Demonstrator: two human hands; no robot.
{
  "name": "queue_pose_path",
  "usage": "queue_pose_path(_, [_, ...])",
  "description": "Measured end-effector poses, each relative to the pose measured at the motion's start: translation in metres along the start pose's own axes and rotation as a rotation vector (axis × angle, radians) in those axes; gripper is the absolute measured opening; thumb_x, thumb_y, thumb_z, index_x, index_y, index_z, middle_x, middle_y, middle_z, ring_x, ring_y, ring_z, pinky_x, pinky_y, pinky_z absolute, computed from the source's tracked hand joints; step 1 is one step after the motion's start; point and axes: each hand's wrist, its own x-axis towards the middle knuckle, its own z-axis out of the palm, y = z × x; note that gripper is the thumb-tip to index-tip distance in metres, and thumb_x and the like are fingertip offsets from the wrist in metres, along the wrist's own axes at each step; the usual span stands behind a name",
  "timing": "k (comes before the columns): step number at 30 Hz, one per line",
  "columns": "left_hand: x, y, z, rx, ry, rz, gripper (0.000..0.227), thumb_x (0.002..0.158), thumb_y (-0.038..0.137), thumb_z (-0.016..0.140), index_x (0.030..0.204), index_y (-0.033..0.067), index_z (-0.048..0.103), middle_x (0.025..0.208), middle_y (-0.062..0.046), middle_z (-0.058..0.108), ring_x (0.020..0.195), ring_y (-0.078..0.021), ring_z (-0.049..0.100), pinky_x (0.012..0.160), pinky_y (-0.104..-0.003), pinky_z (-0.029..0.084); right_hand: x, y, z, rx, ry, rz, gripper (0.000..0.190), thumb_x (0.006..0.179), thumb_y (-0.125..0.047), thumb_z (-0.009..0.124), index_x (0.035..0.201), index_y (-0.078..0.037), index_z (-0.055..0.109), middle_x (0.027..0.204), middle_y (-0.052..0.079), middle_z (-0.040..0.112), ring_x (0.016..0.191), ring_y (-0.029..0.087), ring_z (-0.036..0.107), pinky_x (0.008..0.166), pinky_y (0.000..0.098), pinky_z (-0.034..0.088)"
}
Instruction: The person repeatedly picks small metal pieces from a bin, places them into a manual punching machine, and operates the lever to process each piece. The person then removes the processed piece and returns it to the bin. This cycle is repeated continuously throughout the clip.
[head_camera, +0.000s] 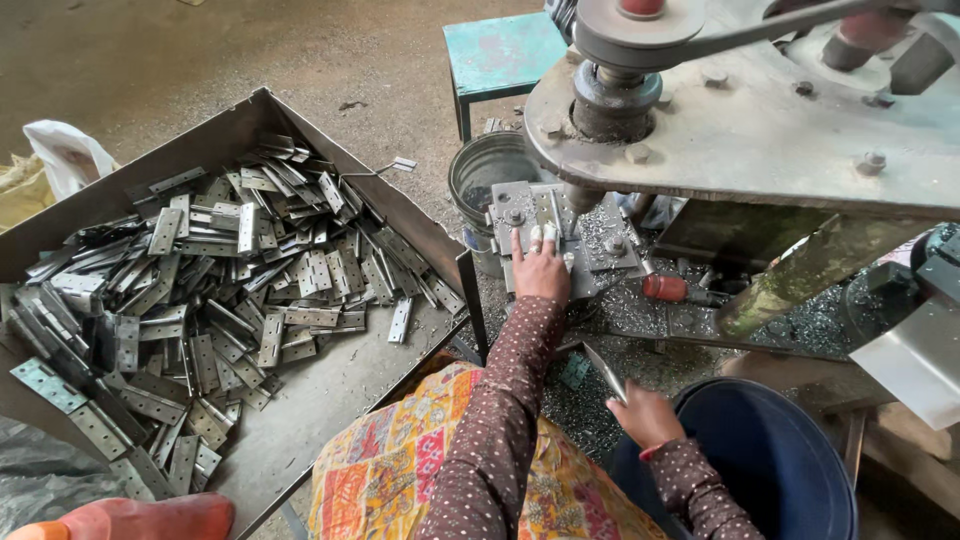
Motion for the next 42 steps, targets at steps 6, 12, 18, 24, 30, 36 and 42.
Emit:
queue_pose_path(6, [-0.010, -0.002, 0.010, -0.014, -0.004, 0.005, 0.025, 0.093, 0.023, 0.054, 0.088, 0.0165, 0.077, 0.152, -0.008, 0.046, 0.131, -0.0217, 0.049, 0.120, -0.056, -0.008, 0.002, 0.021, 0.030, -0.003, 0.010, 0.012, 0.045, 0.084, -0.041, 0.065, 0.103, 0.000, 0.057, 0.081, 0.020, 0.070, 0.071, 0.037, 0.070, 0.065, 0.0470, 0.055])
queue_pose_path(12, [-0.010, 0.000, 0.011, 0.015, 0.082, 0.018, 0.027, 0.094, 0.024, 0.053, 0.090, 0.0139, 0.077, 0.149, -0.011, 0.049, 0.137, -0.0253, 0.045, 0.121, -0.057, -0.006, 0.020, 0.016, -0.003, -0.165, -0.051, 0.040, 0.053, 0.084, -0.052, 0.068, 0.100, -0.003, 0.060, 0.080, 0.020, 0.070, 0.076, 0.035, 0.069, 0.071, 0.0461, 0.053])
queue_pose_path(18, [-0.017, -0.005, 0.002, -0.053, 0.128, 0.064, 0.025, 0.088, 0.021, 0.053, 0.090, 0.0135, 0.076, 0.142, -0.010, 0.053, 0.140, -0.0265, 0.040, 0.118, -0.057, 0.001, 0.003, 0.017, 0.026, -0.011, -0.039, 0.183, 0.043, 0.089, -0.046, 0.060, 0.108, -0.007, 0.060, 0.077, 0.017, 0.072, 0.070, 0.033, 0.071, 0.068, 0.0456, 0.055])
queue_pose_path(24, [-0.094, -0.035, -0.001, -0.240, 0.566, 0.128, 0.028, 0.094, 0.025, 0.058, 0.118, 0.0133, 0.065, 0.127, -0.004, 0.061, 0.130, -0.0221, 0.054, 0.123, -0.048, 0.027, -0.002, 0.025, 0.042, 0.297, -0.143, 0.378, 0.044, 0.084, -0.044, 0.061, 0.112, -0.011, 0.058, 0.088, 0.020, 0.071, 0.078, 0.039, 0.073, 0.063, 0.0553, 0.062])
queue_pose_path(30, [-0.152, -0.148, 0.048, -0.132, 0.558, -0.399, 0.038, 0.084, 0.022, 0.066, 0.121, 0.0102, 0.060, 0.118, -0.010, 0.060, 0.115, -0.0262, 0.055, 0.104, -0.044, 0.037, 0.005, 0.002, -0.025, -0.119, -0.073, 0.156, 0.052, 0.087, -0.054, 0.062, 0.105, -0.006, 0.059, 0.086, 0.024, 0.072, 0.085, 0.044, 0.071, 0.076, 0.0516, 0.055])
queue_pose_path(36, [-0.136, -0.237, 0.140, -0.101, 0.284, -0.630, 0.027, 0.089, 0.012, 0.056, 0.116, 0.0103, 0.058, 0.114, -0.011, 0.061, 0.105, -0.0281, 0.062, 0.108, -0.047, 0.039, 0.017, -0.019, -0.071, -0.170, -0.129, 0.123, 0.052, 0.085, -0.058, 0.058, 0.099, -0.007, 0.062, 0.080, 0.020, 0.072, 0.079, 0.040, 0.072, 0.076, 0.0495, 0.055])
queue_pose_path(42, [-0.123, -0.250, 0.156, -0.041, 0.352, -0.643, 0.027, 0.089, 0.005, 0.057, 0.116, 0.0108, 0.056, 0.104, -0.014, 0.057, 0.098, -0.0321, 0.065, 0.107, -0.044, 0.046, 0.013, -0.015, -0.065, -0.262, -0.109, 0.128, 0.052, 0.085, -0.058, 0.060, 0.098, -0.007, 0.062, 0.081, 0.020, 0.072, 0.080, 0.040, 0.071, 0.075, 0.0489, 0.055])
